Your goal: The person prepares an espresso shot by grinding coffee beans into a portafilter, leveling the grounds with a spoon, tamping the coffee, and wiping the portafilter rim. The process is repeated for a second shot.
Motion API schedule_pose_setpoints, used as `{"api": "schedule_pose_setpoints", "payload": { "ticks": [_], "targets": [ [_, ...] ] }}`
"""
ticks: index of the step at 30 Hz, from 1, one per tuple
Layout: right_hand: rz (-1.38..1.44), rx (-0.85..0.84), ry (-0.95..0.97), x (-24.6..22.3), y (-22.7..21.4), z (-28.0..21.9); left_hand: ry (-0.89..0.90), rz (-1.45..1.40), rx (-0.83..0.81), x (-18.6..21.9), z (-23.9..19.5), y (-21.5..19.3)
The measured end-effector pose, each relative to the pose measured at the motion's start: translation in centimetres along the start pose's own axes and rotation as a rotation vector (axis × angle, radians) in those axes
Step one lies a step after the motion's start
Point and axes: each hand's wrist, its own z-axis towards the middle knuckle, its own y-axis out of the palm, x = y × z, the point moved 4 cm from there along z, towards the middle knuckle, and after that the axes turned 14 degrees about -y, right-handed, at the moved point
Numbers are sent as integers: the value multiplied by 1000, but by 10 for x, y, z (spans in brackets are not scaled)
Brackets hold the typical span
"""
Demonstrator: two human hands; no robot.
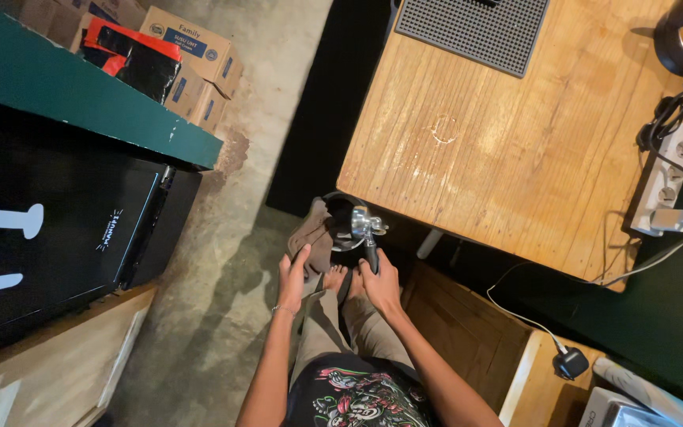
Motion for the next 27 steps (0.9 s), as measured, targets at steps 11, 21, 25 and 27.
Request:
{"api": "schedule_pose_setpoints", "payload": {
  "ticks": [11,21,25,27],
  "targets": [
    [-533,-247,-63,-5,26,18,-109,111,-96,-49,54,9],
    [-487,-192,-32,9,32,11,29,234,-98,-52,79,10],
    [-482,-221,-26,-4,26,15,101,293,-6,-42,83,4],
    [-464,-259,-15,4,24,22,197,313,83,-37,87,4]
  ]
}}
